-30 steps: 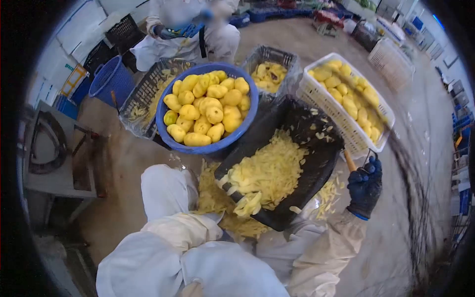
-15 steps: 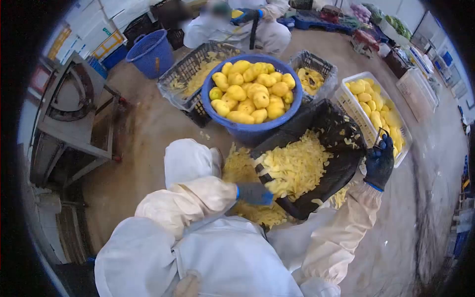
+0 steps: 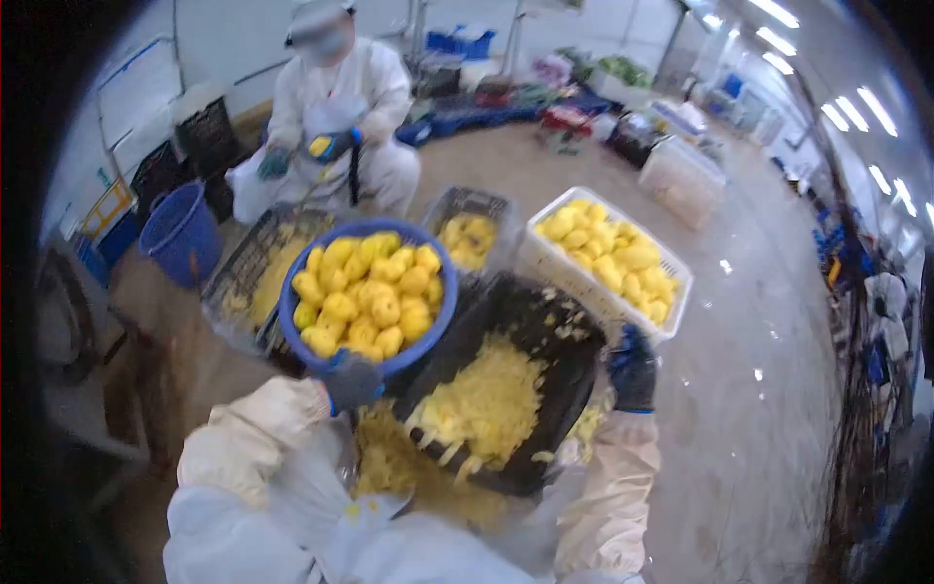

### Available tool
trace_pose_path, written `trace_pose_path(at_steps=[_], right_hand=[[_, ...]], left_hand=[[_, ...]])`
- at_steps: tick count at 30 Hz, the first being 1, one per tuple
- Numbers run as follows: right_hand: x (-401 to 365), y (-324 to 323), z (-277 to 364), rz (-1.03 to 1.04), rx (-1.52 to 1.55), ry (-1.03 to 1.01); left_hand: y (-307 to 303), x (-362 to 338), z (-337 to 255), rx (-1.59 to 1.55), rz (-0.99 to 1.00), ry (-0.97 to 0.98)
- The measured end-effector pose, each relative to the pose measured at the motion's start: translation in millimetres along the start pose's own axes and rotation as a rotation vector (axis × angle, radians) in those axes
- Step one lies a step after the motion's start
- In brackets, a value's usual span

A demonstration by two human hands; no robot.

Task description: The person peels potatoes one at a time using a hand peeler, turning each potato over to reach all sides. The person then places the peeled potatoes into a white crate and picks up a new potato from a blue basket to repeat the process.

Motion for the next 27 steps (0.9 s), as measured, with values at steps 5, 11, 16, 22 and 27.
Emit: trace_pose_path(at_steps=[5, 11, 16, 22, 27], right_hand=[[-32.3, -47.8, 23.3, 0.123, -0.628, -0.229], [-47.1, -42.9, 52.1, 0.220, 0.262, 0.255], [-46.6, -65.5, 40.1, 0.212, 0.205, 0.244], [-57.7, -71.9, 59.7, 0.164, -0.071, 0.207], [-63.1, -73.2, 66.7, 0.133, -0.101, 0.091]], left_hand=[[74.6, -45.8, -26.3, -0.217, -0.171, 0.342], [196.3, -97.9, -12.7, -0.313, 0.662, 0.049], [177.0, -129.9, -53.4, -0.575, 1.117, -0.523], [203.6, -142.5, -29.3, -0.845, 0.758, -0.464], [202.6, -144.2, -43.8, -0.988, 0.214, -0.117]])
Point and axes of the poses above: each hand's wrist, its own x-axis towards the middle knuckle, its own y-axis out of the palm, z = x × y, the point moved 6 cm from there along x, towards the middle knuckle, and after that the axes turned 14 degrees about -x, right-handed, at the moved point
